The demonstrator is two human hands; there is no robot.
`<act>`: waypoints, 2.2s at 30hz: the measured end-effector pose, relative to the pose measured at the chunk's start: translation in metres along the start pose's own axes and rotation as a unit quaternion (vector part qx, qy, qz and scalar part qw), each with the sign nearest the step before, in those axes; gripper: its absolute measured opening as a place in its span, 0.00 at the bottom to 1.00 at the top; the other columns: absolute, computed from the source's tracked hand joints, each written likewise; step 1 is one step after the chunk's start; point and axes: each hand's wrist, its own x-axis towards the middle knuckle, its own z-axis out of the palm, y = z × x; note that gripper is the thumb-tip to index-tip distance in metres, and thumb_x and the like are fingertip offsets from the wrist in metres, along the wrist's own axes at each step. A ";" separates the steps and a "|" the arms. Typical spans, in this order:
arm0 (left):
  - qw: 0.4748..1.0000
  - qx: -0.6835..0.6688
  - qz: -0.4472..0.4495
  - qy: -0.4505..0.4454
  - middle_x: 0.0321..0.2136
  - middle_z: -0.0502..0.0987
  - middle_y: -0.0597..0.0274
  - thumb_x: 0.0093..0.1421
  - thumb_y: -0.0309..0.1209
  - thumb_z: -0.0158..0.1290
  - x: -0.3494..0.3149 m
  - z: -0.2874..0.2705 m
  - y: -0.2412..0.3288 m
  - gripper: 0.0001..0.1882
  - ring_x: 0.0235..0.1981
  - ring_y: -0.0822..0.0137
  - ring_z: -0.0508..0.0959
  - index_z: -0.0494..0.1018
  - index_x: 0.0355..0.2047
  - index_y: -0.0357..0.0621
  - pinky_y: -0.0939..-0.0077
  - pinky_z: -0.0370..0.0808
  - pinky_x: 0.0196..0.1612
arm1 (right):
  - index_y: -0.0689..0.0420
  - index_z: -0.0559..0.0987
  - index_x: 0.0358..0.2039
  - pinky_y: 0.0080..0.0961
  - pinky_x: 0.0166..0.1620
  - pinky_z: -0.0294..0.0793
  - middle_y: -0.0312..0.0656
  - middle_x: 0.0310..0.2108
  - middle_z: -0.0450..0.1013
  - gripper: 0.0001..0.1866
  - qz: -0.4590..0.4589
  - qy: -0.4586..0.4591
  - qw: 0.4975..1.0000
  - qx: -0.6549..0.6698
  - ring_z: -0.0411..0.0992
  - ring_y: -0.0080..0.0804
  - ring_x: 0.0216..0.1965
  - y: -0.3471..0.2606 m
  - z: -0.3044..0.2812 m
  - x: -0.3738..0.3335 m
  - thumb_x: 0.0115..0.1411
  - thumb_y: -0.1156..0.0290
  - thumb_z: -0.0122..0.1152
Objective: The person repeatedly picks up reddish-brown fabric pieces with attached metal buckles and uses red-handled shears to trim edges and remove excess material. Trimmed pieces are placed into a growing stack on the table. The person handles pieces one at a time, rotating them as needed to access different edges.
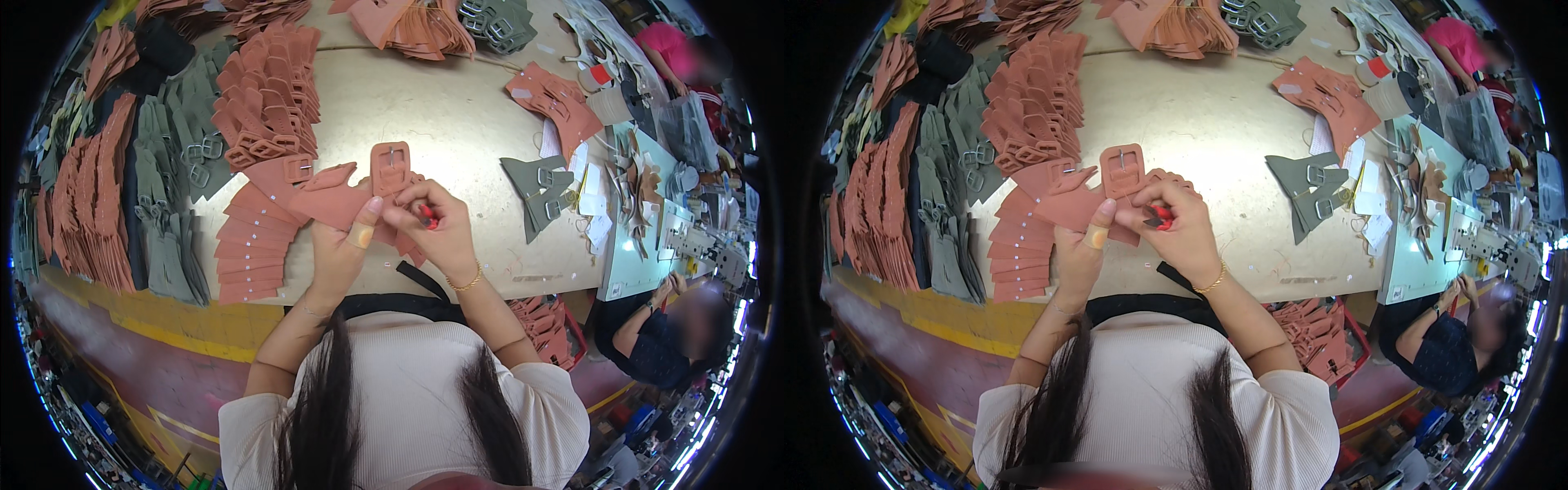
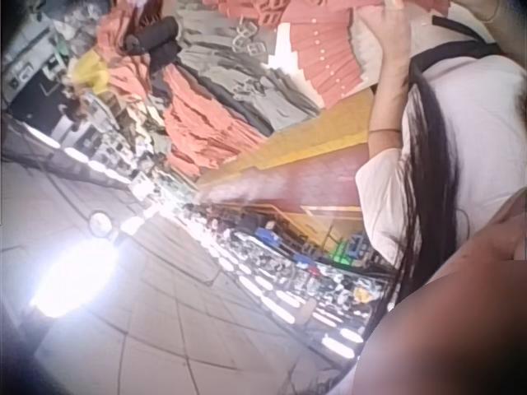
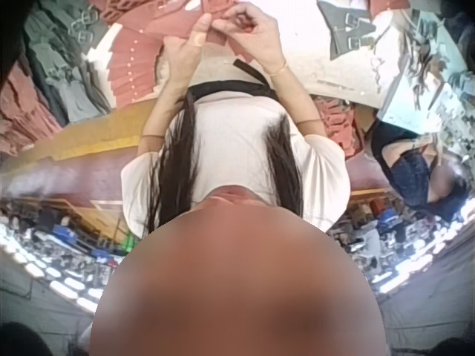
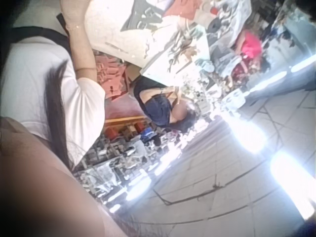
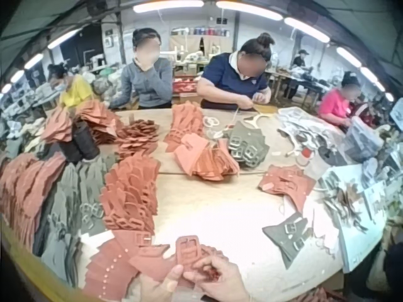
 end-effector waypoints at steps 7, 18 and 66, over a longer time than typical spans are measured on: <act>0.964 -0.182 -0.195 0.011 0.35 0.78 0.60 0.64 0.33 0.52 0.002 -0.009 -0.002 0.13 0.35 0.70 0.77 0.74 0.41 0.33 0.76 0.75 0.38 | 0.63 0.79 0.44 0.15 0.32 0.66 0.42 0.41 0.73 0.12 -0.069 0.007 0.975 0.211 0.65 0.18 0.28 -0.018 -0.030 0.002 0.59 0.78 0.60; 0.991 0.039 0.122 0.041 0.35 0.75 0.61 0.63 0.54 0.47 0.019 -0.033 -0.012 0.29 0.35 0.70 0.75 0.72 0.44 0.36 0.78 0.72 0.40 | 0.64 0.79 0.43 0.18 0.39 0.74 0.37 0.33 0.78 0.16 0.061 -0.048 0.984 0.163 0.72 0.19 0.33 -0.009 -0.036 0.014 0.56 0.70 0.67; 0.954 -0.079 -0.237 -0.164 0.30 0.76 0.64 0.60 0.34 0.52 0.029 -0.028 0.028 0.15 0.30 0.77 0.75 0.72 0.40 0.32 0.81 0.74 0.33 | 0.56 0.83 0.38 0.22 0.36 0.72 0.37 0.30 0.73 0.16 -0.173 -0.250 0.950 -0.070 0.73 0.28 0.31 -0.037 -0.071 0.044 0.46 0.69 0.73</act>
